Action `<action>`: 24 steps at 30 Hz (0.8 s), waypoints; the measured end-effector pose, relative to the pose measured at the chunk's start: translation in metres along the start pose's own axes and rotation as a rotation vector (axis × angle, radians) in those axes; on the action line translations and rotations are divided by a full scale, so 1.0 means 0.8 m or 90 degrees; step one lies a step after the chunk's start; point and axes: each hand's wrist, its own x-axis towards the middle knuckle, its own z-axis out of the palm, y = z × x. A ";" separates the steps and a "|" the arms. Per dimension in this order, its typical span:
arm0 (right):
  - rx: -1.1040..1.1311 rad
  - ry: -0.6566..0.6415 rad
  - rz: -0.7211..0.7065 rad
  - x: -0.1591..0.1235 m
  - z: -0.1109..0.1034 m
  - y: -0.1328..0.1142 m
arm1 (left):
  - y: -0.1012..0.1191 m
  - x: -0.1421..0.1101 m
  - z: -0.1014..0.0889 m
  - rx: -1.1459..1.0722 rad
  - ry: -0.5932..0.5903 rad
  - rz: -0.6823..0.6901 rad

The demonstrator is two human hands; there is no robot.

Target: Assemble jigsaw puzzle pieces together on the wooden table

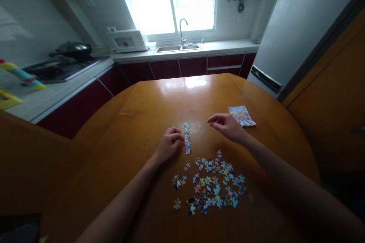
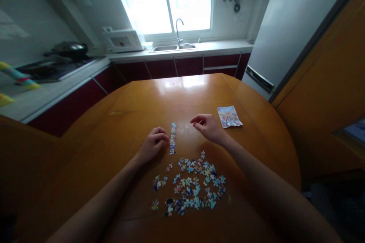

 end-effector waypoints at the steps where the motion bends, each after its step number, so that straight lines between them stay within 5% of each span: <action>1: -0.039 -0.004 -0.011 -0.008 -0.005 -0.004 | 0.000 0.000 0.000 0.001 0.000 0.002; 12: -0.173 -0.077 0.047 -0.063 -0.055 0.061 | 0.000 0.001 -0.002 0.012 -0.007 0.000; 24: -0.225 -0.229 -0.010 -0.081 -0.048 0.036 | 0.001 0.000 -0.003 0.025 -0.016 -0.001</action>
